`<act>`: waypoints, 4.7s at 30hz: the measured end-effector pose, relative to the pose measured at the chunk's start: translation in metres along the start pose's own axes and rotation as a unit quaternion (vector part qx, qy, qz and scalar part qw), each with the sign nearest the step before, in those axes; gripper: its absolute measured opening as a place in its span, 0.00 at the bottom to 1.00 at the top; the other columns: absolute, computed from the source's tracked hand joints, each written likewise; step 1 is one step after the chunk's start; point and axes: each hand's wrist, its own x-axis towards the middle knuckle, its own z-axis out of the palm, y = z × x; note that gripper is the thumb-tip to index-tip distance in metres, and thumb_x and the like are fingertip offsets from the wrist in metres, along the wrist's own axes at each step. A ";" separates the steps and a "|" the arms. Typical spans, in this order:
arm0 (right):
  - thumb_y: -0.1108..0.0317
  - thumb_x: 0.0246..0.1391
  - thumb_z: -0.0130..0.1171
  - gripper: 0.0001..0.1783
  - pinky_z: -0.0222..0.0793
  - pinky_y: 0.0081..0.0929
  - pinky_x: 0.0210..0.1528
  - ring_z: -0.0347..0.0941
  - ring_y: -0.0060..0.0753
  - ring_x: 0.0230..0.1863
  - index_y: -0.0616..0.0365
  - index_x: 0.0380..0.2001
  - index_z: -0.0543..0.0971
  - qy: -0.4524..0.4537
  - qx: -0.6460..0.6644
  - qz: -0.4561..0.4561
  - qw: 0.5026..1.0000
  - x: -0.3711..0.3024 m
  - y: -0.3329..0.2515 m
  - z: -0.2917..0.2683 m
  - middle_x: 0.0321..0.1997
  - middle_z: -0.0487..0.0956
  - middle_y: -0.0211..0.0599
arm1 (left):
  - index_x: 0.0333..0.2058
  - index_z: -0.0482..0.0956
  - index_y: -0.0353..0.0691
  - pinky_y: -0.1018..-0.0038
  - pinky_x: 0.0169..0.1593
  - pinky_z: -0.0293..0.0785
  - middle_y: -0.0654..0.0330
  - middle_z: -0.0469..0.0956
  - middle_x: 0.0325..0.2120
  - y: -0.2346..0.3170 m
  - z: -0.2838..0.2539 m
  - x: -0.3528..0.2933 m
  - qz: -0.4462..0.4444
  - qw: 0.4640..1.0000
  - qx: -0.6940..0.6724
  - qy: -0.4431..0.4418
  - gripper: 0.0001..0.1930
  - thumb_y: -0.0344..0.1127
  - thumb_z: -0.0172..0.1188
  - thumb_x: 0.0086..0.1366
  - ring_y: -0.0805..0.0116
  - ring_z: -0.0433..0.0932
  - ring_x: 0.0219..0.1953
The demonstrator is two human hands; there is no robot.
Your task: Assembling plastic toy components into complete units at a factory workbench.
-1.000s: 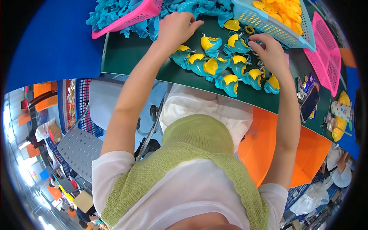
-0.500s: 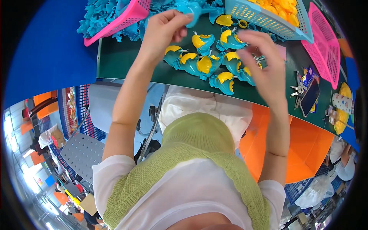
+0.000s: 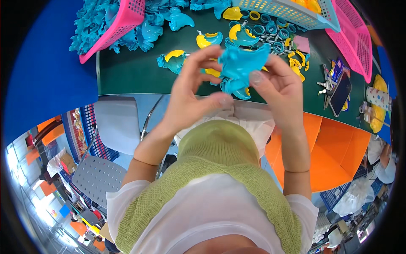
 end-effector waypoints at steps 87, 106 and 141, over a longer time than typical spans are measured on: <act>0.73 0.54 0.50 0.08 0.61 0.15 0.39 0.64 0.17 0.37 0.63 0.37 0.71 -0.073 -0.305 -0.107 0.944 0.005 -0.018 -0.026 0.36 0.70 0.31 | 0.53 0.61 0.34 0.75 0.44 0.72 0.58 0.70 0.42 0.015 0.018 -0.005 -0.091 0.979 -0.175 0.045 0.29 0.20 0.60 0.51 0.72 0.72 0.42; 0.83 0.46 0.55 0.06 0.61 0.10 0.31 0.65 0.18 0.30 0.65 0.28 0.71 -0.037 -0.257 -0.121 0.958 -0.009 0.010 -0.015 0.31 0.70 0.34 | 0.51 0.65 0.34 0.75 0.44 0.73 0.58 0.69 0.46 0.017 0.007 -0.010 -0.050 0.998 -0.039 0.006 0.28 0.22 0.62 0.50 0.73 0.73 0.41; 0.72 0.47 0.55 0.09 0.61 0.16 0.32 0.66 0.19 0.27 0.62 0.34 0.74 0.012 -0.641 0.004 0.767 0.036 -0.036 -0.132 0.28 0.75 0.30 | 0.51 0.64 0.32 0.73 0.42 0.75 0.58 0.73 0.39 0.019 0.005 -0.010 -0.090 0.978 -0.176 0.058 0.26 0.25 0.60 0.53 0.71 0.74 0.40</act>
